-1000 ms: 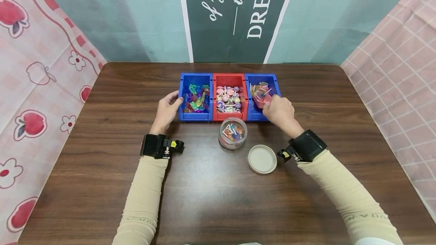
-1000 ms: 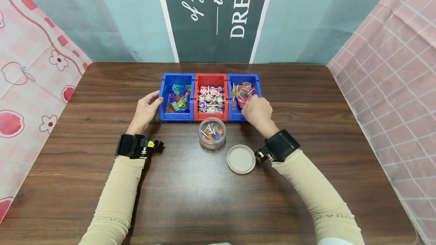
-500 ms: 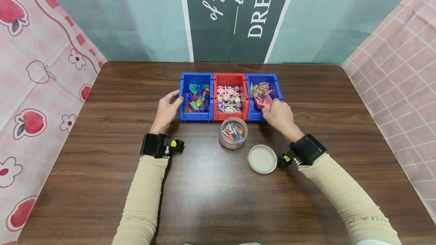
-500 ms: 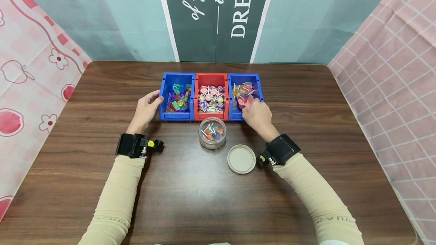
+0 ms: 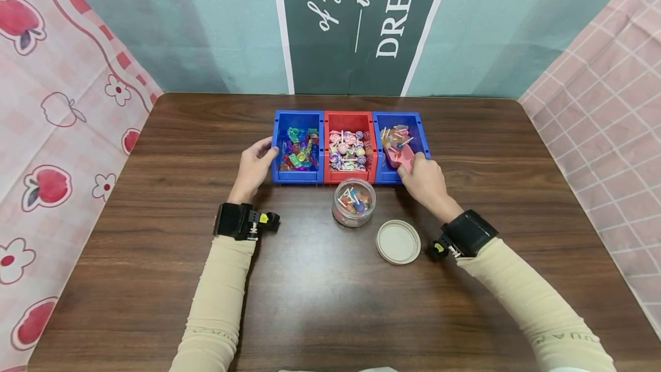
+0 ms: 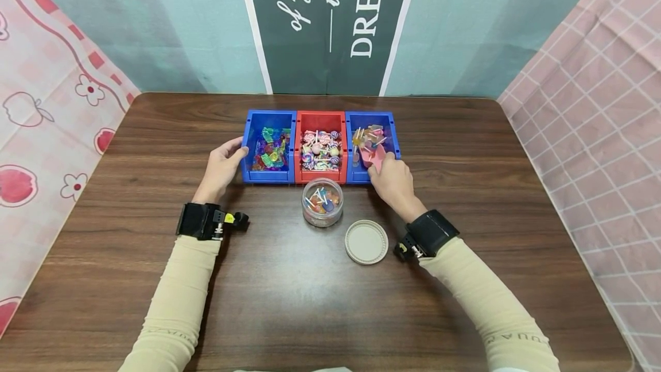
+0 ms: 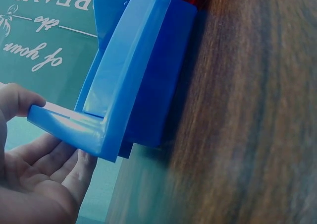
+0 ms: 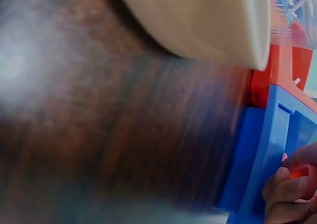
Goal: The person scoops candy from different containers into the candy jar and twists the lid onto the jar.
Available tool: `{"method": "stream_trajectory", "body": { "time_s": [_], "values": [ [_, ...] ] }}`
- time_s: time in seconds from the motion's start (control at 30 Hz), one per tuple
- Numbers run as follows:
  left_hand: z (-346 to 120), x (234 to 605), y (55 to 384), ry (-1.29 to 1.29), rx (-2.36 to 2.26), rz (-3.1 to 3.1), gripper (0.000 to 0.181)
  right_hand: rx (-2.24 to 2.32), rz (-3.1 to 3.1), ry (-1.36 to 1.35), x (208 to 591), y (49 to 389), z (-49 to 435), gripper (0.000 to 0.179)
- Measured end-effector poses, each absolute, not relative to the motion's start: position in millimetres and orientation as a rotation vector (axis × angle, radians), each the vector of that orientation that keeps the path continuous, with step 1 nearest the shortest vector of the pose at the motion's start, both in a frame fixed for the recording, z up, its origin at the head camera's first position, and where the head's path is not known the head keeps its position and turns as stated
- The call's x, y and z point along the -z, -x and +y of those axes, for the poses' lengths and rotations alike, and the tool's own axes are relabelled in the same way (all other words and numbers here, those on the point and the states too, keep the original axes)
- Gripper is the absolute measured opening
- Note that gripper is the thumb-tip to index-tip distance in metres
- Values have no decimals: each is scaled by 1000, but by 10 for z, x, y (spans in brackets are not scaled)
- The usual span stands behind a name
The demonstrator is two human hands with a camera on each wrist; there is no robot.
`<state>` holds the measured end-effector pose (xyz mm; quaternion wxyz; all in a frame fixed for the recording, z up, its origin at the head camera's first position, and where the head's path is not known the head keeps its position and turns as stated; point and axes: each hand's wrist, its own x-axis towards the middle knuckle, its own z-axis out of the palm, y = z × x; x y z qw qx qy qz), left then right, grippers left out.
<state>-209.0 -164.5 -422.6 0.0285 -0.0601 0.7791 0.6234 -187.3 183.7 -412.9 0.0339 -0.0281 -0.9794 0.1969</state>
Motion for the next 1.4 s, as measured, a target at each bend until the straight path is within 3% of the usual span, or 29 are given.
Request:
{"method": "stream_trajectory", "body": {
  "time_s": [0.93,1.4],
  "values": [
    [-1646,4257,2099,195,-1953,2401,43,-795,-2826,27,4159,1698,1889,24],
    [-1651,4260,2100,183,-1946,2387,45,-877,-2844,78,4167,1577,1928,34]
  ]
}}
